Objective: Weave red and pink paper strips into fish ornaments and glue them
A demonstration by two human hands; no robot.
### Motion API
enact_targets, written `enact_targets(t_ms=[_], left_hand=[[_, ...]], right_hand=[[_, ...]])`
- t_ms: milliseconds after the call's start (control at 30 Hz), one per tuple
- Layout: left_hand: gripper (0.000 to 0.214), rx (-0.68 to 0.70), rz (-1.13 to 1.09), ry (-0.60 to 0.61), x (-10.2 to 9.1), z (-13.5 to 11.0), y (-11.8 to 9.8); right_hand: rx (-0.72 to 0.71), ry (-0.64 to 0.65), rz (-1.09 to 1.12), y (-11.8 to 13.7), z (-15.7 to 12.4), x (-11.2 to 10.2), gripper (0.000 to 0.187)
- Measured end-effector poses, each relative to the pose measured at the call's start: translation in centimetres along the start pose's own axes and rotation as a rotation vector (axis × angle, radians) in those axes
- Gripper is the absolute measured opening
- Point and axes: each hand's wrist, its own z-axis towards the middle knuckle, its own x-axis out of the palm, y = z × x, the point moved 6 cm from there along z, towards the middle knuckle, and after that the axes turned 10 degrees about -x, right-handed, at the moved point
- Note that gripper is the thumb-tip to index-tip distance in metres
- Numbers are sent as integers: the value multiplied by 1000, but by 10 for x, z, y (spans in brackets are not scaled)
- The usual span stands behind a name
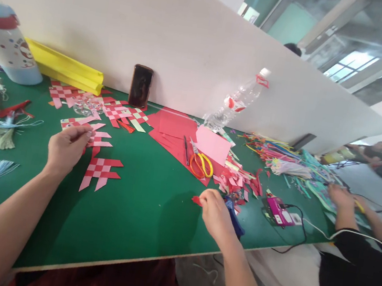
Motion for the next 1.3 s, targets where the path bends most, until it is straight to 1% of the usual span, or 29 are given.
enact_targets(t_ms=[100, 200, 300, 433, 500, 533, 600, 667, 733, 767, 833, 900, 1000, 1133, 1200, 1300], left_hand=[[29, -6, 1, -2, 0, -1, -1], [30, 0, 3, -6, 0, -1, 0], [30, 8, 3, -4, -1, 1, 2], [30, 12, 2, -2, 0, 3, 6], [31, 6, 1, -3, 0, 3, 6], [31, 2, 3, -2, 0, 3, 7], [31, -4, 7, -1, 0, 3, 7], [31, -8, 8, 0, 0, 2, 6], [32, -11, 8, 0, 1, 2, 5], [32, -12, 8, 0, 1, 1, 5], [32, -12, 12, -2, 1, 1, 3], [32, -13, 18, -13, 0, 1, 2], [32, -17, 27, -34, -3, 2, 2], [34, -26, 60, -36, -2, 4, 4], [34, -27, 85, -28, 0, 4, 4], [34, -29, 112, -16, 3, 4, 3]], right_hand=[[10, 54, -9, 2, -8, 11, 21], [53, 73, -17, 1, -8, 17, 17], [72, 92, -10, 1, -6, 18, 22], [68, 93, -12, 10, -9, 19, 23], [72, 82, -15, 10, -10, 16, 23], [85, 69, -19, 6, -9, 11, 23], [150, 22, -45, -14, -4, -6, 23], [264, -50, -99, -49, 5, -31, 24], [374, -103, -154, -89, 17, -56, 25], [423, -110, -174, -109, 23, -65, 30], [499, -79, -194, -143, 36, -72, 34], [549, -26, -202, -167, 48, -68, 33], [571, 70, -198, -186, 59, -50, 31], [559, 181, -198, -197, 67, -27, 32], [560, 221, -207, -201, 69, -22, 33], [563, 266, -226, -200, 71, -20, 34]])
